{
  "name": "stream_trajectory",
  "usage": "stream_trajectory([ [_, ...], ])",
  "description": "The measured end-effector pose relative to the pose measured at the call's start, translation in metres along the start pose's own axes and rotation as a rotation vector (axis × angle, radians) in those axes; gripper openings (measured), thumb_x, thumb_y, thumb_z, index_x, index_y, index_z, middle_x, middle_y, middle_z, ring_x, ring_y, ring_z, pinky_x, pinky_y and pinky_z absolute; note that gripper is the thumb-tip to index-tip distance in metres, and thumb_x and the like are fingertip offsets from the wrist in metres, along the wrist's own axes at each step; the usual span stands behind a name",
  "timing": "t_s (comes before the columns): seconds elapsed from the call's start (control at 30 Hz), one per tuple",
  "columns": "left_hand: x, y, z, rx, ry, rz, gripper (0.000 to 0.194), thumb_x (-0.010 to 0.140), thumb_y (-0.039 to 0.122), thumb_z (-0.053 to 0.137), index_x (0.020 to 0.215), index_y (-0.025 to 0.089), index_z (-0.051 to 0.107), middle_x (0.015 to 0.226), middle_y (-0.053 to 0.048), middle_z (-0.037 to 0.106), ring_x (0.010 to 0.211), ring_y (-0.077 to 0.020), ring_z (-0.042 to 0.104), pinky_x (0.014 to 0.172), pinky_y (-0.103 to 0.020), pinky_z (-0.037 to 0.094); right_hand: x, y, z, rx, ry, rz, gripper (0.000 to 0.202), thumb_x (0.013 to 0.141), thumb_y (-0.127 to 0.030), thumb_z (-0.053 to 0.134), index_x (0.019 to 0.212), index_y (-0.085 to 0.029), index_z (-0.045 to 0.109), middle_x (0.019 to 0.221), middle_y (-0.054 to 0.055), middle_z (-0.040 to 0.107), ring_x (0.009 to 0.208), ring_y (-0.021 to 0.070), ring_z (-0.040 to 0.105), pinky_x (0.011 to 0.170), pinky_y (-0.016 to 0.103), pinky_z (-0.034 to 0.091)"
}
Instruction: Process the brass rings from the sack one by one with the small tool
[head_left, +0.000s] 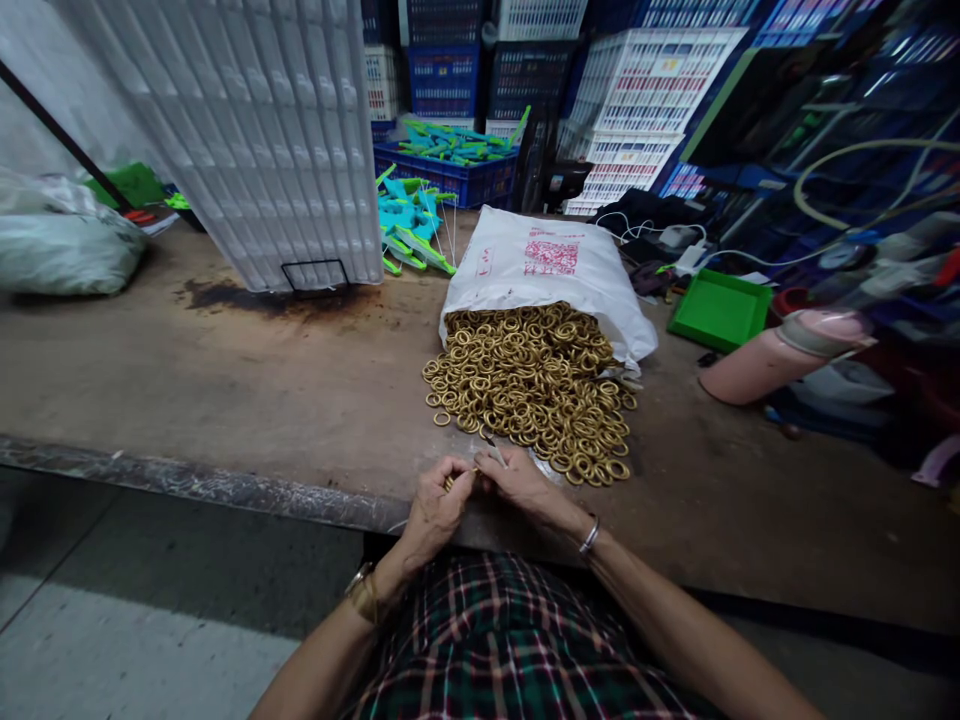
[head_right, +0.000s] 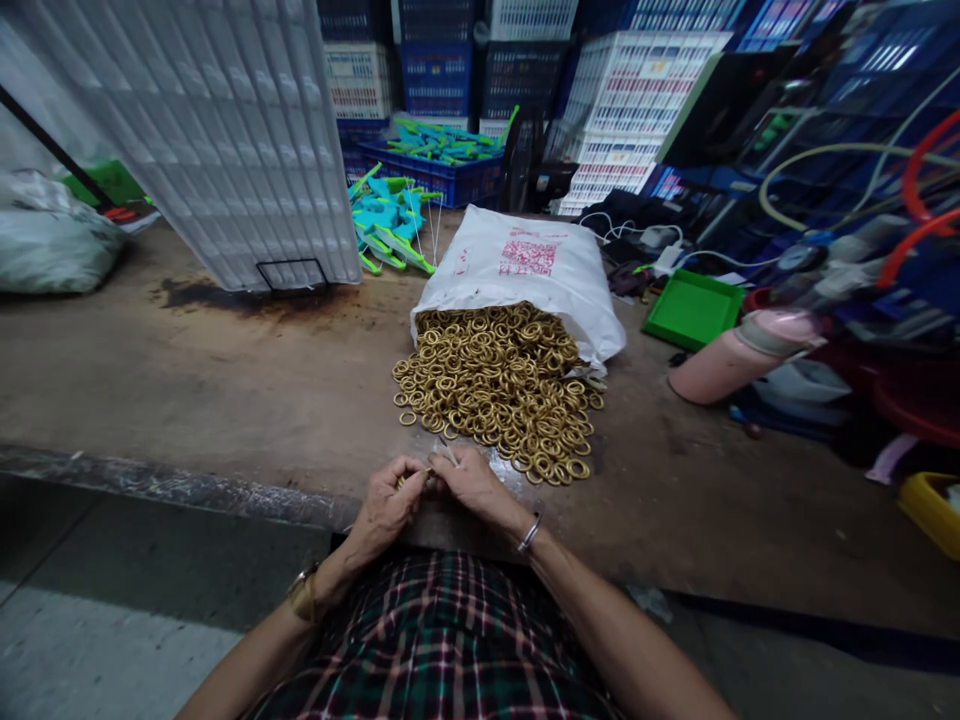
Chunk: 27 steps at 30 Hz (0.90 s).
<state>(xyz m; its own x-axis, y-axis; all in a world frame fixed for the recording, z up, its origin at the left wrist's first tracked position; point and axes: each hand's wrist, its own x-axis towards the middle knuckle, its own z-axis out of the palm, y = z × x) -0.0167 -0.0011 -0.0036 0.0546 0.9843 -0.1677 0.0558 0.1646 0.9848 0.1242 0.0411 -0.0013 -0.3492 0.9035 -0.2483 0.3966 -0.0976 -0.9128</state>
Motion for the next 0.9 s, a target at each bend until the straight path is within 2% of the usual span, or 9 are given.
stream_trajectory([
  [0.1, -0.001, -0.001, 0.001, -0.171, -0.1, -0.176, 0.025, 0.076, 0.043, 0.052, 0.077, 0.018, 0.052, 0.055, 0.005, 0.048, 0.039, -0.0058, 0.037, 0.038, -0.018, 0.03, 0.001, -0.002, 0.001, -0.027, 0.036, -0.026, 0.03, 0.079, -0.035, 0.043, 0.054, -0.017, 0.046, 0.051, -0.005, 0.042, 0.048, 0.0073, 0.035, 0.046, 0.02, 0.026],
  [0.23, -0.003, 0.001, 0.002, -0.316, -0.139, -0.238, 0.03, 0.074, 0.046, 0.054, 0.076, 0.017, 0.049, 0.06, 0.005, 0.049, 0.039, -0.0039, 0.038, 0.036, -0.016, 0.029, 0.001, -0.004, 0.002, -0.047, 0.053, -0.045, 0.028, 0.078, -0.033, 0.043, 0.055, -0.017, 0.045, 0.051, -0.005, 0.041, 0.049, 0.0075, 0.034, 0.046, 0.02, 0.026],
  [0.43, -0.004, 0.003, 0.003, -0.367, -0.147, -0.227, 0.035, 0.072, 0.05, 0.056, 0.077, 0.017, 0.048, 0.061, 0.005, 0.049, 0.039, -0.0029, 0.038, 0.036, -0.015, 0.029, 0.002, -0.003, 0.0, -0.041, 0.07, -0.049, 0.028, 0.08, -0.031, 0.037, 0.058, -0.017, 0.047, 0.053, -0.003, 0.045, 0.05, 0.0086, 0.038, 0.049, 0.02, 0.029],
  [0.53, -0.003, 0.001, 0.003, -0.366, -0.128, -0.199, 0.034, 0.073, 0.05, 0.055, 0.075, 0.017, 0.046, 0.061, 0.005, 0.048, 0.04, -0.0031, 0.038, 0.036, -0.016, 0.03, -0.001, 0.001, -0.002, -0.24, 0.149, -0.147, 0.023, 0.079, -0.025, 0.037, 0.059, -0.018, 0.045, 0.055, -0.003, 0.045, 0.053, 0.0096, 0.038, 0.051, 0.021, 0.027],
  [0.67, -0.002, -0.001, 0.002, -0.326, -0.108, -0.152, 0.036, 0.074, 0.053, 0.053, 0.074, 0.017, 0.046, 0.061, 0.005, 0.049, 0.04, -0.0034, 0.038, 0.037, -0.016, 0.031, -0.007, 0.004, -0.002, -0.553, 0.056, -0.272, 0.014, 0.071, -0.01, 0.039, 0.067, -0.018, 0.05, 0.058, -0.001, 0.048, 0.053, 0.0103, 0.037, 0.053, 0.022, 0.025],
  [0.9, -0.001, -0.003, 0.0, -0.2, -0.067, -0.11, 0.036, 0.076, 0.053, 0.05, 0.073, 0.017, 0.046, 0.055, 0.005, 0.048, 0.04, -0.0047, 0.039, 0.039, -0.017, 0.033, -0.008, -0.001, 0.0, -0.781, -0.039, -0.211, 0.028, 0.063, -0.007, 0.04, 0.083, -0.016, 0.057, 0.065, 0.003, 0.057, 0.057, 0.0125, 0.044, 0.056, 0.023, 0.026],
])
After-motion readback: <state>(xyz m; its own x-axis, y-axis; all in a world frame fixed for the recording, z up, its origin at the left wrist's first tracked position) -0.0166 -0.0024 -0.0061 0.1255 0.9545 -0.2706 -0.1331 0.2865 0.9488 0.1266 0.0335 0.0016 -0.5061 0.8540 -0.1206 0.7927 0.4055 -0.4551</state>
